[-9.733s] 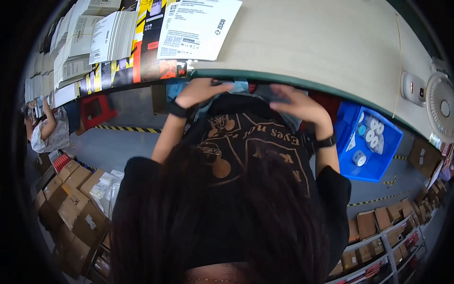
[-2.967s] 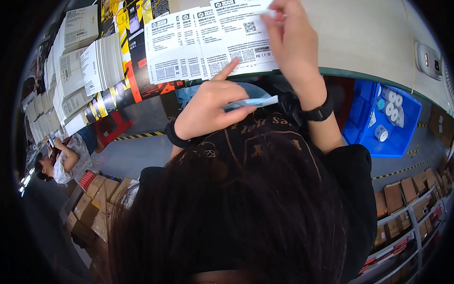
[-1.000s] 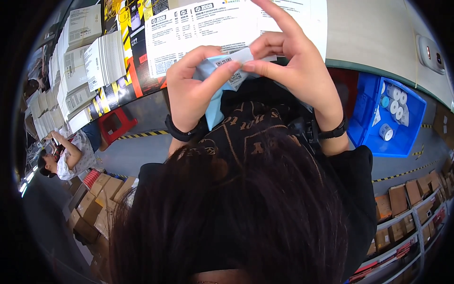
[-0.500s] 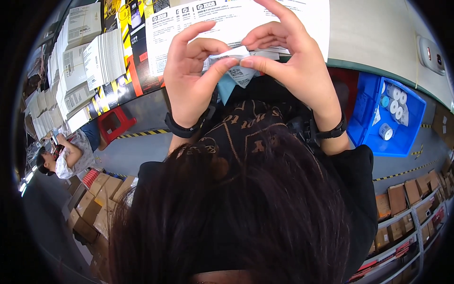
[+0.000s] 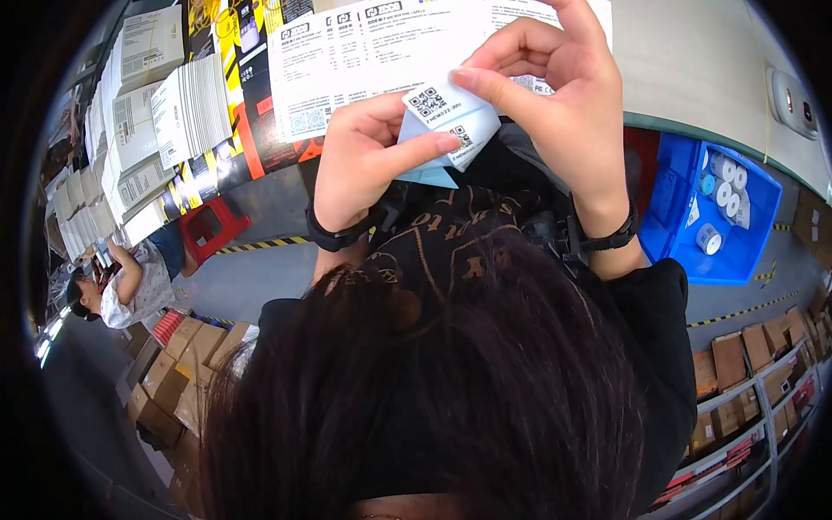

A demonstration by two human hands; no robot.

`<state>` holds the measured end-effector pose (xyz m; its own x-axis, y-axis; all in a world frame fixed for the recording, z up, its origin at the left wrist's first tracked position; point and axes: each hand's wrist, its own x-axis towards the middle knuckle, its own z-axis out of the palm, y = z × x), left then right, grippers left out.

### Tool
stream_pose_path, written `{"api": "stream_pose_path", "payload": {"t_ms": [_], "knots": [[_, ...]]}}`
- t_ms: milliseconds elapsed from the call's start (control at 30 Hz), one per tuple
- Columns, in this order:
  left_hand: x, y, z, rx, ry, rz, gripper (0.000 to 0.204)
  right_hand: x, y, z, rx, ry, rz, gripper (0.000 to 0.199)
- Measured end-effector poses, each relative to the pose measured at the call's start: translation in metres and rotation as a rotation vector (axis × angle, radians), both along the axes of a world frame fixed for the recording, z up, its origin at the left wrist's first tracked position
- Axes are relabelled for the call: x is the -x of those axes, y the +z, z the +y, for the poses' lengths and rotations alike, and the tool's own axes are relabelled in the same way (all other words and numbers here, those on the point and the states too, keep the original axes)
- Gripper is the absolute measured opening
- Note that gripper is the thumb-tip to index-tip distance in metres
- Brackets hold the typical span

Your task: Applying labels to product boxes and checking label sheets at a manufacturing workstation.

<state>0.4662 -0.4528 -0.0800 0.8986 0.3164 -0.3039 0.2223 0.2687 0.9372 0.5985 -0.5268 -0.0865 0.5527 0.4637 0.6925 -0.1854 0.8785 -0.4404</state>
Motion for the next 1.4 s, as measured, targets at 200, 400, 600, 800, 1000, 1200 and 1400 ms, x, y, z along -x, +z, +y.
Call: {"api": "stream_pose_path", "payload": {"t_ms": [200,400,600,800,1000,1200,1400], "knots": [[0.010,0.003,0.006,-0.291,-0.089,0.016,0.013,0.003,0.003,-0.021,0.706,-0.124,0.290,0.064],[0.012,-0.007,0.022,-0.528,-0.200,-0.204,0.012,-0.014,-0.073,-0.003,-0.017,0.139,0.294,0.059],[0.013,-0.019,0.025,-0.506,-0.276,-0.166,0.015,-0.006,-0.052,-0.009,0.447,-0.058,0.144,0.058],[0.012,-0.021,0.024,-0.530,-0.254,-0.184,0.017,0.001,-0.047,0.006,0.302,-0.082,0.149,0.057],[0.011,-0.020,0.025,-0.541,-0.272,-0.169,0.018,0.003,-0.028,-0.018,1.264,-0.302,0.034,0.056],[0.012,-0.020,0.025,-0.527,-0.262,-0.172,0.018,0.000,-0.073,0.006,0.342,-0.147,0.106,0.056],[0.011,-0.020,0.025,-0.541,-0.280,-0.176,0.018,-0.001,-0.084,0.007,0.165,-0.136,0.094,0.053]]}}
